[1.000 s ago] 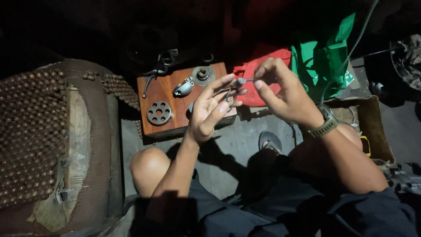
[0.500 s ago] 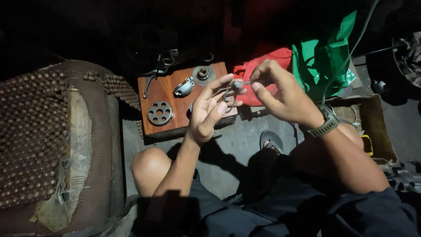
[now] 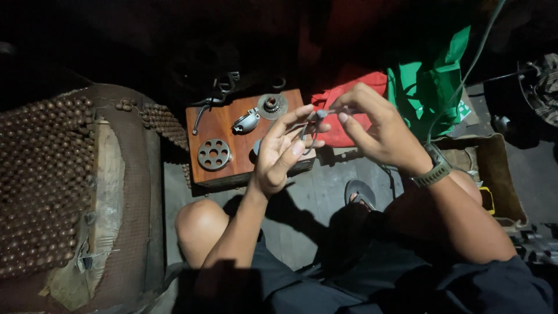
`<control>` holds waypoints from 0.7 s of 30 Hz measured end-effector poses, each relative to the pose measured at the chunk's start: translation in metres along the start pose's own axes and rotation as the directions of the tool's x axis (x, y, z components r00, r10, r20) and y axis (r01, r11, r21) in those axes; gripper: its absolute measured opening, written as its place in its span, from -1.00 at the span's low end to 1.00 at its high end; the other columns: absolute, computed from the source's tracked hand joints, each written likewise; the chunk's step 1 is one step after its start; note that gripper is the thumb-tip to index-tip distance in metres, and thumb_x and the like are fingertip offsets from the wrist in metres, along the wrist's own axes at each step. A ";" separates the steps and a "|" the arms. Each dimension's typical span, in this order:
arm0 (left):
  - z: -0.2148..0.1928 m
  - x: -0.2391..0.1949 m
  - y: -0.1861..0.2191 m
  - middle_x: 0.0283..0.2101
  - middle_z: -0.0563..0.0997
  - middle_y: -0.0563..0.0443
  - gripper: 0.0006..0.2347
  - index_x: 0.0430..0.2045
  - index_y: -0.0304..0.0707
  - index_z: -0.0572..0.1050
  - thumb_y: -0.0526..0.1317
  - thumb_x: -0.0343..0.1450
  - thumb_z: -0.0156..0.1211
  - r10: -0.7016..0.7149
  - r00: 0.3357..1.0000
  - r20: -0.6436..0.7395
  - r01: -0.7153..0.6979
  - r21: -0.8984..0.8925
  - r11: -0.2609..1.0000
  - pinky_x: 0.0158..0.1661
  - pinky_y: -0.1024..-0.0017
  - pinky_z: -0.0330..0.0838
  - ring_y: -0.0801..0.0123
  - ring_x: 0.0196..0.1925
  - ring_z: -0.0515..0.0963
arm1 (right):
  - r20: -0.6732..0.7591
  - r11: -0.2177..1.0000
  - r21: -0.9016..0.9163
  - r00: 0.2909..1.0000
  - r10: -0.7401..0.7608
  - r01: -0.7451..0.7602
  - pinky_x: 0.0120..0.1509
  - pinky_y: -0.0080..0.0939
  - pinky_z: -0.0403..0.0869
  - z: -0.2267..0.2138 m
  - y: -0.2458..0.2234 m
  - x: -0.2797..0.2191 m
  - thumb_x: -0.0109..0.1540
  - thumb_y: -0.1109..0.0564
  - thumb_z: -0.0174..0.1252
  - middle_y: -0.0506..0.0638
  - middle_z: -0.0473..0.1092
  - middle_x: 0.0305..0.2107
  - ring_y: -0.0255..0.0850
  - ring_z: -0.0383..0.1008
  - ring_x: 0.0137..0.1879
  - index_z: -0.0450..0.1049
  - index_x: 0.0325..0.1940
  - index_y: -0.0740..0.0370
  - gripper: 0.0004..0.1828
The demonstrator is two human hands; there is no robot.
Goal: The person is cleaning and inspecting small engine components, specifically a piston and its rings, at a workbench.
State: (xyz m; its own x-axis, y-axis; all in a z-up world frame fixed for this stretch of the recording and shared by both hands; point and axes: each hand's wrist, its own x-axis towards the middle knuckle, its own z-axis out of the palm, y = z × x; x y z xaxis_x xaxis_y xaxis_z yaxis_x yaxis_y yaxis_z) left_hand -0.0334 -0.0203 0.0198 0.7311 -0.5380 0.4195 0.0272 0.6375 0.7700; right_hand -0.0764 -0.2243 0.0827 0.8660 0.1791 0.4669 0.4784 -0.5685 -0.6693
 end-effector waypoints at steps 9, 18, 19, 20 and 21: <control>0.001 0.000 -0.002 0.28 0.42 -0.31 -0.46 0.31 -0.53 0.23 -0.14 0.47 0.15 -0.004 1.000 -0.010 0.004 -0.025 1.000 0.14 0.22 0.55 0.03 0.25 0.52 | 0.001 0.999 -0.037 1.000 -0.010 0.010 -0.02 0.15 0.54 -0.002 0.001 0.000 0.34 0.32 0.06 0.22 0.36 -0.28 0.20 0.48 -0.17 0.46 0.00 0.38 -0.83; 0.000 0.000 -0.002 0.27 0.43 -0.34 -0.46 0.30 -0.53 0.24 -0.13 0.47 0.15 0.003 1.000 -0.006 -0.003 -0.022 1.000 0.13 0.22 0.55 0.00 0.25 0.53 | 0.011 0.995 -0.094 1.000 -0.026 0.027 0.02 0.14 0.50 -0.001 0.005 -0.002 0.31 0.32 0.09 0.17 0.39 -0.25 0.19 0.51 -0.12 0.48 -0.01 0.29 -0.83; 0.000 0.000 -0.002 0.27 0.43 -0.34 -0.46 0.30 -0.54 0.24 -0.13 0.47 0.16 0.006 1.000 -0.007 -0.007 -0.022 1.000 0.13 0.22 0.55 -0.01 0.25 0.52 | 0.004 0.995 -0.094 1.000 -0.025 0.025 0.01 0.15 0.50 0.000 0.005 -0.002 0.31 0.32 0.10 0.18 0.41 -0.24 0.20 0.51 -0.12 0.49 -0.01 0.28 -0.82; -0.001 0.000 -0.004 0.27 0.43 -0.34 -0.46 0.30 -0.54 0.24 -0.13 0.47 0.16 0.008 1.000 -0.007 -0.008 -0.021 1.000 0.13 0.22 0.55 -0.01 0.25 0.52 | 0.004 0.995 -0.095 1.000 -0.027 0.027 0.01 0.15 0.50 0.000 0.003 -0.002 0.31 0.32 0.10 0.18 0.41 -0.24 0.20 0.51 -0.12 0.49 -0.01 0.28 -0.82; -0.001 0.000 -0.005 0.27 0.43 -0.34 -0.46 0.30 -0.55 0.23 -0.14 0.47 0.16 0.008 1.000 -0.002 -0.008 -0.026 1.000 0.13 0.20 0.55 -0.02 0.25 0.52 | 0.017 0.996 -0.081 0.999 -0.032 0.033 0.03 0.13 0.49 0.001 0.002 -0.002 0.31 0.31 0.08 0.16 0.41 -0.24 0.19 0.50 -0.12 0.48 -0.02 0.28 -0.83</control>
State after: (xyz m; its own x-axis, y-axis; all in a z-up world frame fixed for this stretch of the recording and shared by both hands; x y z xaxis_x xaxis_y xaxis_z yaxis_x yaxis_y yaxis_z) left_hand -0.0328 -0.0231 0.0153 0.7325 -0.5320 0.4247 0.0391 0.6557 0.7540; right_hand -0.0770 -0.2250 0.0805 0.8525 0.2106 0.4785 0.4937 -0.6253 -0.6044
